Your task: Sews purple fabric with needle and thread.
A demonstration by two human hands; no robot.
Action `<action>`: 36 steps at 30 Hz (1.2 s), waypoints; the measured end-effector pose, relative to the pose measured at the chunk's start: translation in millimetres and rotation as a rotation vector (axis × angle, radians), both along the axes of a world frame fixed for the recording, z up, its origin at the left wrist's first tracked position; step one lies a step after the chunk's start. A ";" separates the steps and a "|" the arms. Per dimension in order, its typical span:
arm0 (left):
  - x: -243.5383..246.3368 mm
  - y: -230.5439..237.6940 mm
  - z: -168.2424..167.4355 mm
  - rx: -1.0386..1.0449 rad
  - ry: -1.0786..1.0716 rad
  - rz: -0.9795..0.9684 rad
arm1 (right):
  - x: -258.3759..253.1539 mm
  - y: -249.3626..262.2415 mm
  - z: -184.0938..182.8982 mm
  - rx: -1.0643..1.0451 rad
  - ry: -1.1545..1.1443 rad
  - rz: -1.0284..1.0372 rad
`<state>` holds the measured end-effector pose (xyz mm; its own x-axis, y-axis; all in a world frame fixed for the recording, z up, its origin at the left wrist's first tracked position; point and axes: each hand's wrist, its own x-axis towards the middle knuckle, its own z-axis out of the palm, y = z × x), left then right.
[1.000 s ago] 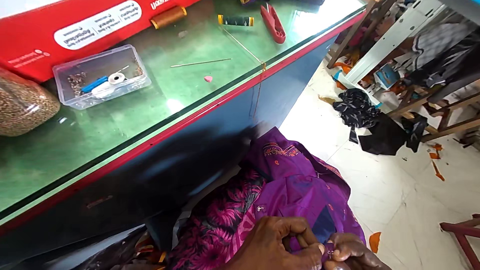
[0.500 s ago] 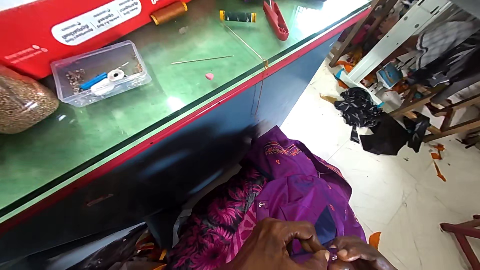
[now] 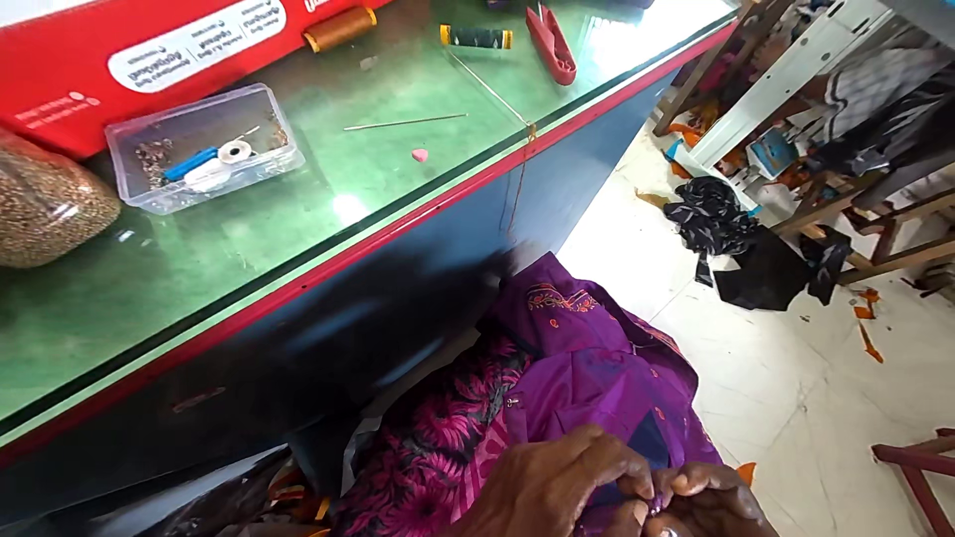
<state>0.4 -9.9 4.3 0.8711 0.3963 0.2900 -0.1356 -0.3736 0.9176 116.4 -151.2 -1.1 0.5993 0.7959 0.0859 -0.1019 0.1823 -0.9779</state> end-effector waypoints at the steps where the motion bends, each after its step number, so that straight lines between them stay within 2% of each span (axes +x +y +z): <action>1: -0.6 1.2 -2.3 0.036 -0.017 0.005 | -0.6 0.1 -0.1 -0.002 0.010 0.002; 5: -3.8 2.4 -3.6 0.131 -0.056 0.057 | -3.0 0.0 0.4 -0.019 0.044 0.002; 10: -9.7 0.3 0.1 0.231 0.029 0.133 | -8.3 1.6 0.8 -0.020 0.093 -0.010; 19: -17.9 -2.5 0.1 0.216 0.056 0.154 | -18.4 2.2 -1.8 -0.004 0.172 -0.027; 27: -21.2 -6.1 4.5 0.292 0.062 0.197 | -21.4 1.8 -2.3 0.015 0.191 -0.038; 36: -19.7 -5.5 3.3 0.097 0.064 0.149 | -21.4 0.2 -4.3 0.008 0.186 -0.017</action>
